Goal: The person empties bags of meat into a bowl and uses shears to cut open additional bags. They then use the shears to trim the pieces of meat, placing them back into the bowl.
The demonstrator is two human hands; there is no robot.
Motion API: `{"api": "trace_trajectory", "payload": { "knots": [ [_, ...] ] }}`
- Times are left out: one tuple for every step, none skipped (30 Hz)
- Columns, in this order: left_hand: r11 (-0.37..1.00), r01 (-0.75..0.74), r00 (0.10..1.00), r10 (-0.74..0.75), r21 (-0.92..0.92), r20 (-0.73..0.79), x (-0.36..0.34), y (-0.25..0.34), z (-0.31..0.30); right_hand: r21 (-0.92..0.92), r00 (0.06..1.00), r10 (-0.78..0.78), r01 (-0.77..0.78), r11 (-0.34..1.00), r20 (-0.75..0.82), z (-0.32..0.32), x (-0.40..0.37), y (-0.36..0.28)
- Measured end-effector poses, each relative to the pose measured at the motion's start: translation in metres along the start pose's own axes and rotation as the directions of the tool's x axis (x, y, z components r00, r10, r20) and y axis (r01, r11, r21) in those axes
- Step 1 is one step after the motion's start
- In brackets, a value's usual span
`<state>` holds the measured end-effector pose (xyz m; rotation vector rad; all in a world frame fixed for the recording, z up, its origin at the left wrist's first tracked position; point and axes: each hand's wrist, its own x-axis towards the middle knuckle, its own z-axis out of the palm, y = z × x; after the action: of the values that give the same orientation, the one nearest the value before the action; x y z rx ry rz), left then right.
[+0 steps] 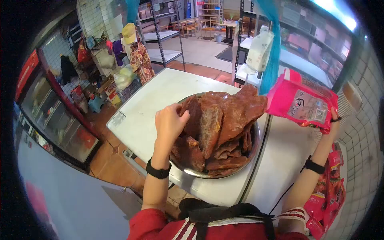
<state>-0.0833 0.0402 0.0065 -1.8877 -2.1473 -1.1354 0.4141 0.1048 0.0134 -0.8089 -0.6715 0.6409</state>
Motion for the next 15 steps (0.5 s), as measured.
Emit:
{"api": "trace_trajectory", "payload": {
  "knots": [
    [1.000,0.008,1.000,-0.008,0.000,-0.007,0.004,0.000,0.001,0.033,0.999,-0.034,0.035,0.999,-0.021,-0.001,-0.004,-0.001],
    [0.996,-0.080,0.996,0.081,0.024,-0.031,0.008,0.004,0.002,0.034,0.999,-0.036,0.036,0.999,-0.009,-0.005,-0.004,0.002],
    [0.985,-0.167,0.984,0.169,0.050,-0.050,0.012,0.008,0.003,0.019,1.000,-0.030,0.030,0.999,0.003,-0.012,-0.001,0.008],
    [0.976,-0.198,0.978,0.202,0.088,-0.045,0.017,0.017,-0.001,0.002,1.000,-0.022,0.022,1.000,0.013,-0.018,-0.003,0.013],
    [0.978,-0.191,0.980,0.195,0.086,-0.047,0.024,0.022,-0.006,-0.002,1.000,-0.021,0.021,1.000,0.019,-0.023,-0.005,0.020],
    [0.964,-0.244,0.962,0.254,0.105,-0.098,0.033,0.027,-0.012,-0.016,0.998,-0.033,0.032,0.999,-0.049,-0.026,-0.010,0.026],
    [0.947,-0.293,0.939,0.311,0.131,-0.149,0.043,0.032,-0.019,-0.028,0.992,-0.044,0.041,0.999,-0.116,-0.029,-0.013,0.029],
    [0.918,-0.369,0.896,0.393,0.147,-0.206,0.053,0.034,-0.031,-0.005,1.000,-0.005,0.005,1.000,-0.007,-0.034,-0.017,0.028],
    [0.881,-0.440,0.842,0.472,0.171,-0.262,0.063,0.033,-0.039,-0.005,1.000,-0.004,0.004,1.000,0.007,-0.036,-0.022,0.028],
    [0.835,-0.511,0.777,0.550,0.203,-0.305,0.074,0.030,-0.042,0.061,1.000,0.021,-0.022,0.998,0.015,-0.037,-0.029,0.028],
    [0.780,-0.577,0.703,0.625,0.240,-0.341,0.086,0.027,-0.044,0.125,0.999,0.048,-0.050,0.991,0.021,-0.036,-0.035,0.028],
    [0.785,-0.573,0.750,0.618,0.235,-0.238,0.097,0.022,-0.037,0.126,0.998,0.052,-0.055,0.991,0.027,-0.029,-0.045,0.022],
    [0.722,-0.644,0.676,0.692,0.255,-0.252,0.110,0.011,-0.018,0.118,0.998,0.067,-0.066,0.991,0.001,-0.019,-0.059,0.012],
    [0.683,-0.681,0.655,0.730,0.264,-0.197,0.114,0.002,0.003,0.110,0.996,0.081,-0.077,0.991,-0.027,-0.014,-0.067,0.007],
    [0.640,-0.719,0.627,0.766,0.271,-0.142,0.119,-0.009,0.024,0.115,0.996,0.080,-0.076,0.990,-0.026,-0.017,-0.066,0.010]
  ]
}}
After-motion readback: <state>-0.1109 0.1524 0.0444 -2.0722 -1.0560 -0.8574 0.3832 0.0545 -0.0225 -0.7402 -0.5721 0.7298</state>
